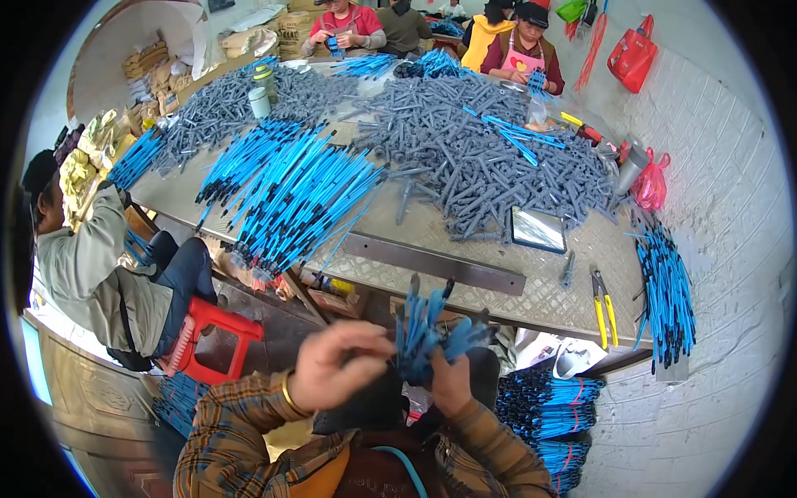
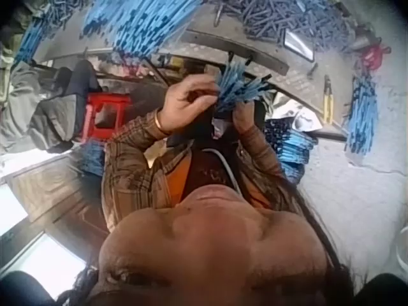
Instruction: The person assembles umbrella skeletons by stringing plastic ribs onto a wire, fitting the ribs into a central hub, and securing and trimming the wire using pliers.
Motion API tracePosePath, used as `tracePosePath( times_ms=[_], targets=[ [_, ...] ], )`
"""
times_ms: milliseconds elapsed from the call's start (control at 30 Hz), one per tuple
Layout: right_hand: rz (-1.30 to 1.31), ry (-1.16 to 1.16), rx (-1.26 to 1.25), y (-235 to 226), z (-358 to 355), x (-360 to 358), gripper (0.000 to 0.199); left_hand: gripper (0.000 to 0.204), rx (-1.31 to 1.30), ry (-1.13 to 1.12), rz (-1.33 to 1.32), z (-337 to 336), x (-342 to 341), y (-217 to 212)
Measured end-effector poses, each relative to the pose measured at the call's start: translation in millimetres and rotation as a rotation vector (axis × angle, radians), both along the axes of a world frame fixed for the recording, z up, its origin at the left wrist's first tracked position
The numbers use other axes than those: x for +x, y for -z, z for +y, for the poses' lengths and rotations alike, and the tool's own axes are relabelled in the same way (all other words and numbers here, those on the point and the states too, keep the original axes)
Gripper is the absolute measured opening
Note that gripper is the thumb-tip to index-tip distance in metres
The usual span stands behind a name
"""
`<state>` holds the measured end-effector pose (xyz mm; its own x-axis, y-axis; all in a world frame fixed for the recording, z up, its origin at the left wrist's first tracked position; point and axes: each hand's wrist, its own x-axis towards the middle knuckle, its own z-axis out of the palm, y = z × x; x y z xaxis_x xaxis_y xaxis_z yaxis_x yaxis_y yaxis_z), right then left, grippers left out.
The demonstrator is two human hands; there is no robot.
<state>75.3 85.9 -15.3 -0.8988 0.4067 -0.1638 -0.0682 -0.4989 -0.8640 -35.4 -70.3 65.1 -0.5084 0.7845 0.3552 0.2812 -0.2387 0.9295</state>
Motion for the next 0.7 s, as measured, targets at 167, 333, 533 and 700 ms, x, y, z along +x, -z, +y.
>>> tracePosePath(
  times_ms=[167,333,533,700],
  targets=[
    [0.084,0.189,0.046,17.9,-29.5,-29.9,0.023,0.049,-0.080,-0.247,0.334,16.0,19.6,19.1],
    [0.048,0.195,-0.019,24.7,-38.7,-27.0,0.022,0.053,-0.053,-0.366,0.228,15.1,26.4,38.8],
    [-0.003,0.211,-0.042,54.3,-46.7,-30.7,0.019,0.048,-0.095,-0.448,0.206,18.3,24.4,45.6],
    [0.037,0.211,0.022,54.8,-52.1,-27.4,0.018,0.043,-0.040,-0.440,0.359,20.0,18.7,52.1]
  ],
)
